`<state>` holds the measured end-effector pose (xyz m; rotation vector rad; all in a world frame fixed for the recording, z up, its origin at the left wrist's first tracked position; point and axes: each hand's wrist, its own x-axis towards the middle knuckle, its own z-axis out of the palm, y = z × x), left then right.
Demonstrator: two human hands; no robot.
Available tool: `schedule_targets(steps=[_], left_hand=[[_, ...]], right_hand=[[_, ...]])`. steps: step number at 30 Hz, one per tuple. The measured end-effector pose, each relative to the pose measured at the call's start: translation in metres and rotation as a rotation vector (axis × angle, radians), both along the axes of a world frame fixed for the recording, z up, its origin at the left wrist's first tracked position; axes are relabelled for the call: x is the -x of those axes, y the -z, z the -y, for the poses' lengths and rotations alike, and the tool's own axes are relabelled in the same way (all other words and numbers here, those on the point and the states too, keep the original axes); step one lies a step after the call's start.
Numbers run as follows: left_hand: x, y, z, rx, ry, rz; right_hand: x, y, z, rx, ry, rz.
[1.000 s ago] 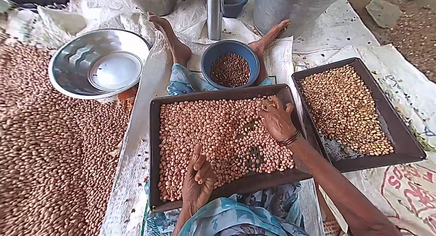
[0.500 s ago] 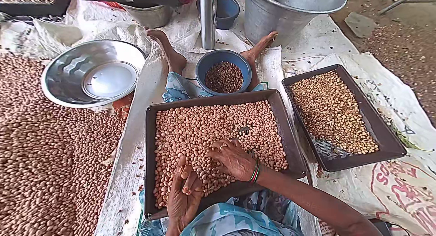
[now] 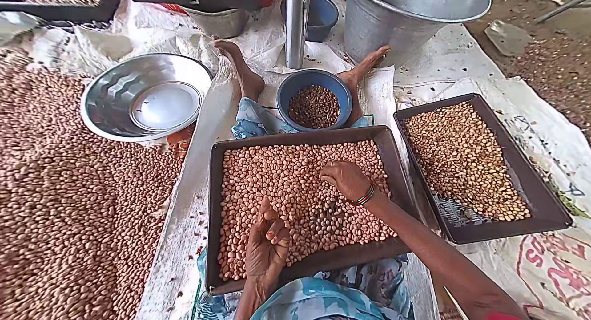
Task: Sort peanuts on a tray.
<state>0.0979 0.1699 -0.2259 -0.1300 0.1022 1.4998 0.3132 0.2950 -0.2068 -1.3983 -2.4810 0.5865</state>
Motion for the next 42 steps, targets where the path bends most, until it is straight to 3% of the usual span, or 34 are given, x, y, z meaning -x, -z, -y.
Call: schedule_targets(steps=[3, 6, 9, 14, 17, 20, 22, 23, 25, 28, 30, 33, 36, 40, 42], left_hand=[[0.003, 0.0, 0.002, 0.044, 0.0, 0.072], [0.002, -0.001, 0.001, 0.046, 0.005, 0.07], [-0.001, 0.0, -0.001, 0.024, 0.028, -0.017], [0.001, 0.002, 0.002, 0.021, 0.028, -0.048], [0.0, 0.003, 0.0, 0.013, 0.036, -0.089], [-0.003, 0.003, 0.0, 0.013, 0.065, -0.155], [-0.003, 0.002, 0.0, 0.024, 0.07, -0.186], [-0.003, 0.002, 0.0, 0.03, 0.072, -0.194], [-0.003, 0.002, -0.001, 0.045, 0.075, -0.196], [-0.001, 0.003, -0.001, 0.025, 0.064, -0.18], [0.001, 0.005, 0.0, 0.001, 0.045, -0.14], [0.003, 0.005, 0.0, -0.012, 0.021, -0.08], [0.003, 0.007, 0.0, -0.019, 0.014, -0.06], [0.006, 0.006, 0.002, -0.071, -0.048, -0.02], [0.005, 0.004, 0.0, -0.046, -0.072, -0.019]], right_hand=[[0.018, 0.007, 0.01, 0.075, 0.016, 0.23], [0.021, 0.007, 0.014, 0.139, 0.033, 0.268], [0.001, -0.005, 0.006, 0.286, 0.126, 0.079], [-0.088, -0.057, 0.004, -0.058, 0.514, -0.242], [-0.127, -0.07, 0.01, 0.022, 0.686, -0.454], [-0.107, -0.052, 0.024, 0.422, 0.518, -0.51], [-0.076, -0.041, 0.021, 0.648, 0.274, -0.252], [-0.06, -0.042, 0.017, 0.659, 0.178, -0.11], [-0.04, -0.05, 0.008, 0.457, 0.167, -0.094], [-0.032, -0.07, -0.025, -0.129, 0.347, -0.418], [-0.023, -0.072, -0.048, -0.304, 0.323, -0.481], [0.01, -0.035, -0.034, -0.032, 0.0, -0.443], [0.022, 0.006, -0.012, 0.115, -0.211, -0.018], [-0.019, -0.005, -0.013, -0.049, 0.133, 0.284], [-0.028, -0.017, -0.007, -0.067, 0.23, 0.31]])
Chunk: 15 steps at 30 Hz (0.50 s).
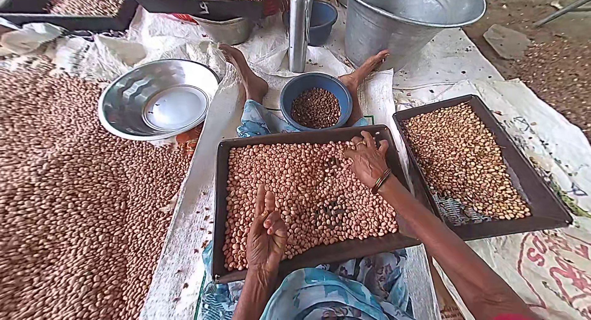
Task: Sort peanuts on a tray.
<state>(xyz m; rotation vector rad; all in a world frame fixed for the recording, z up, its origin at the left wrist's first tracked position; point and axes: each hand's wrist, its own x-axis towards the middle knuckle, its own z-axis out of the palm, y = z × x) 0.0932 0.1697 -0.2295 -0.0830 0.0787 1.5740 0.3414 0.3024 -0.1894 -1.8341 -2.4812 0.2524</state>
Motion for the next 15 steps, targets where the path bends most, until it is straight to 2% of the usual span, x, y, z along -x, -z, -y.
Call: schedule_targets(steps=[2, 5, 8, 10, 12, 15], left_hand=[[-0.001, -0.001, -0.002, 0.004, -0.001, -0.034], [-0.004, -0.003, -0.004, -0.002, 0.014, -0.105], [-0.002, -0.002, -0.002, 0.003, 0.019, -0.091], [-0.001, -0.002, -0.001, 0.012, 0.017, -0.036], [-0.001, -0.003, -0.001, 0.027, 0.0, -0.003], [-0.004, -0.003, -0.002, 0.022, -0.006, 0.003]], right_hand=[[0.015, -0.006, 0.024, 0.133, -0.122, -0.126], [0.046, 0.016, 0.072, 0.385, -0.527, -0.354], [0.036, 0.034, 0.104, 0.43, -0.705, -0.426], [0.007, 0.01, 0.1, 0.512, -0.596, -0.247], [-0.021, -0.023, 0.082, 0.608, -0.362, 0.021], [-0.049, -0.037, 0.06, 0.426, -0.058, 0.121]])
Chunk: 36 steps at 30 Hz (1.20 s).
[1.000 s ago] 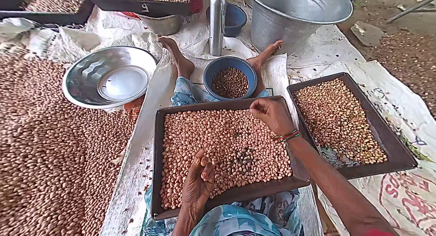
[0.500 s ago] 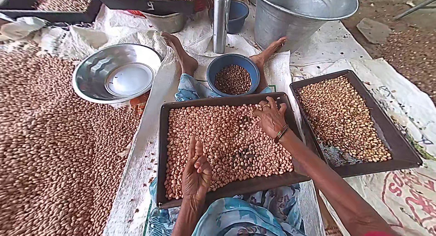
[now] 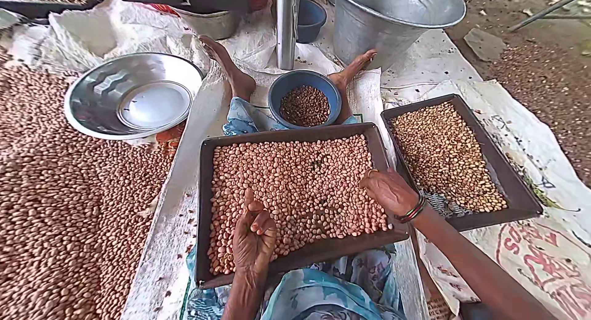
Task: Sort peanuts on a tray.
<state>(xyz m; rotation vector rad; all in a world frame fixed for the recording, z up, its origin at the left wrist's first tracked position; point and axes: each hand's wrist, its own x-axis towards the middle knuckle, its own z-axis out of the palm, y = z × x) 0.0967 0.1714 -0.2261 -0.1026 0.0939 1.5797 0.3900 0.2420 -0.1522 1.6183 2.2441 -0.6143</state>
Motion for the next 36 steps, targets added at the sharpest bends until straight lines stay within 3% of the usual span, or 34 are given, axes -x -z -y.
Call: schedule_targets(steps=[4, 10, 16, 18, 19, 24, 26, 29, 31, 36], left_hand=[[0.0, 0.002, -0.001, 0.013, -0.008, 0.002], [0.001, 0.002, 0.0, 0.015, 0.008, -0.01], [0.001, 0.004, -0.001, 0.003, 0.006, 0.011], [0.001, 0.004, -0.001, 0.012, -0.004, 0.0], [0.0, 0.003, -0.001, 0.017, -0.005, -0.004], [0.002, 0.005, 0.0, -0.007, 0.013, 0.027], [0.001, 0.004, -0.002, -0.004, 0.02, 0.028], [0.001, 0.004, -0.002, -0.007, 0.033, 0.043], [0.002, 0.004, 0.0, -0.001, 0.034, 0.044], [0.002, 0.006, -0.001, -0.014, 0.05, 0.049]], right_hand=[[0.001, 0.037, -0.009, -0.358, 0.018, -0.27], [0.046, 0.058, 0.01, -0.254, -0.272, -0.438], [0.064, 0.065, 0.032, -0.305, -0.319, -0.265], [0.064, 0.06, 0.03, -0.185, -0.261, -0.259], [0.063, 0.054, 0.024, -0.024, -0.169, -0.307], [0.057, 0.061, 0.015, 0.576, 0.307, -1.049], [0.064, 0.064, 0.02, 0.711, 0.242, -0.969], [0.078, 0.052, 0.02, 0.668, -0.216, -0.574], [0.083, 0.04, 0.017, 0.612, -0.385, -0.466], [0.064, 0.003, 0.009, 0.463, -0.3, -0.283]])
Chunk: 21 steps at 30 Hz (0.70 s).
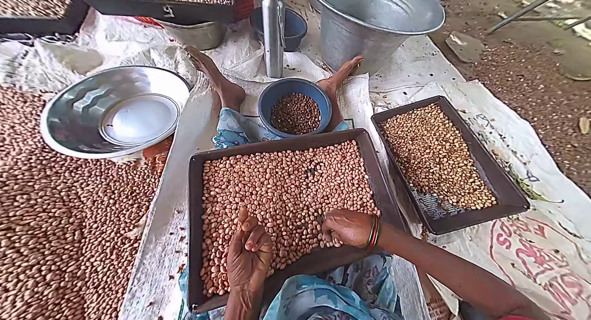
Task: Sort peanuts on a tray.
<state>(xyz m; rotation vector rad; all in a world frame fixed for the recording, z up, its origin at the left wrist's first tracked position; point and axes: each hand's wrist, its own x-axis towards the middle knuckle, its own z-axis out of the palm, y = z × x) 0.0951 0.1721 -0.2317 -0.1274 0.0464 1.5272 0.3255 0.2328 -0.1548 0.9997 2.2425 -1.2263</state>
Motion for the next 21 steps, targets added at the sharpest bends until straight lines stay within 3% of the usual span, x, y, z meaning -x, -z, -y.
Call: schedule_targets(steps=[3, 6, 8, 12, 15, 18, 21], left_hand=[[0.0, -0.001, 0.0, 0.008, 0.006, 0.0], [0.0, -0.002, 0.0, 0.005, 0.013, -0.025], [-0.002, -0.002, -0.001, 0.0, 0.019, -0.063], [-0.002, -0.001, -0.001, 0.001, 0.01, -0.094], [0.0, 0.001, -0.001, 0.005, -0.009, -0.086], [0.008, 0.001, 0.0, 0.001, 0.003, 0.035], [0.029, -0.004, 0.01, -0.035, -0.059, 0.067]], right_hand=[[-0.056, -0.04, -0.005, -0.206, 0.349, 0.082], [-0.117, -0.054, -0.005, -0.654, 0.766, 0.182], [-0.128, -0.05, -0.003, -0.774, 0.818, 0.215], [-0.076, 0.0, 0.004, -0.786, 0.583, -0.054], [0.001, 0.029, 0.003, -0.433, 0.303, -0.256], [0.064, 0.072, 0.012, -0.386, 0.036, -0.539], [0.058, 0.08, 0.012, -0.401, -0.183, -0.519]])
